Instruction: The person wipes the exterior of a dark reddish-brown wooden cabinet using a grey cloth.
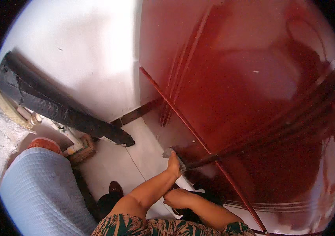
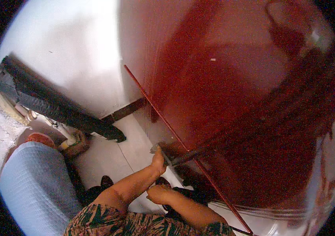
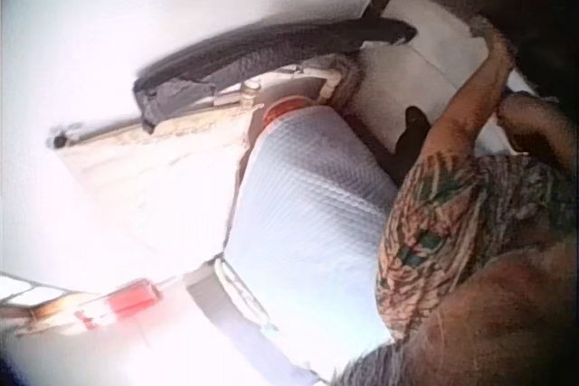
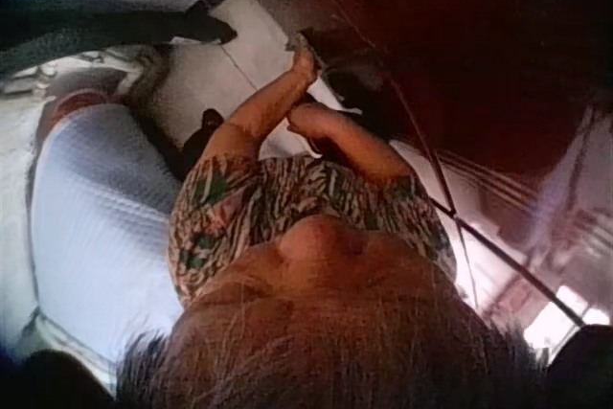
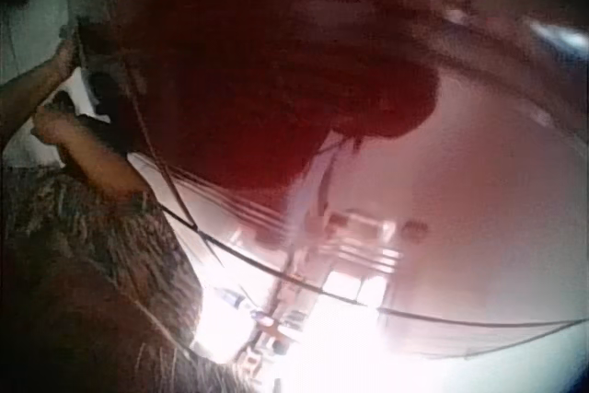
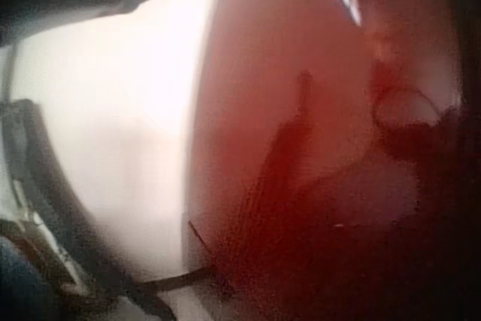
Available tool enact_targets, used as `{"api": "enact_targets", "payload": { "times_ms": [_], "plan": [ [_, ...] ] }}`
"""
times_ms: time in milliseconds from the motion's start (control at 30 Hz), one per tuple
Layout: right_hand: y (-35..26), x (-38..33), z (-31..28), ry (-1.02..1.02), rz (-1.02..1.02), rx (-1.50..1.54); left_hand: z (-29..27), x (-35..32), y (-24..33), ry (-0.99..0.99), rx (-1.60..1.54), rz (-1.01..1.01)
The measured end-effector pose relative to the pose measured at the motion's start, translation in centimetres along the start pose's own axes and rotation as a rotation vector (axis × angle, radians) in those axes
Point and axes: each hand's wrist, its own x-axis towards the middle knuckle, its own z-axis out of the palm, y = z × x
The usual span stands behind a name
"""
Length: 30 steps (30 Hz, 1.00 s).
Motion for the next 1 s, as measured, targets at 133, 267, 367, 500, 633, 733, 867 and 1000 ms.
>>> {"api": "enact_targets", "payload": {
  "times_ms": [133,267,367,500,633,733,867,1000],
  "plan": [
    [1.4,0.3,2.0,0.167,-0.05,-0.036,7.0,-6.7,3.5,0.104,0.152,0.038],
    [2.5,1.3,3.1,0.361,0.134,0.229,8.4,-9.4,5.5,-0.006,0.213,0.17],
    [3.1,-0.1,2.4,0.564,-0.059,0.591,9.8,-15.7,7.1,-0.293,0.183,0.134],
    [-0.7,-4.8,2.5,0.503,-0.453,1.361,6.0,-20.5,10.1,-0.613,0.172,0.038],
    [-2.0,-6.5,4.9,0.536,-0.763,1.786,3.5,-22.3,8.6,-0.69,0.092,-0.055],
    [-2.8,-7.3,4.4,0.681,-0.81,1.949,2.2,-23.6,7.0,-0.639,0.063,-0.089],
    [-4.2,-8.3,2.7,0.976,-0.511,2.013,1.3,-24.3,6.0,-0.585,0.081,-0.044],
    [-5.0,-10.9,1.6,1.191,-0.439,1.816,-3.2,-22.3,6.5,-0.428,0.165,-0.027]
  ]
}}
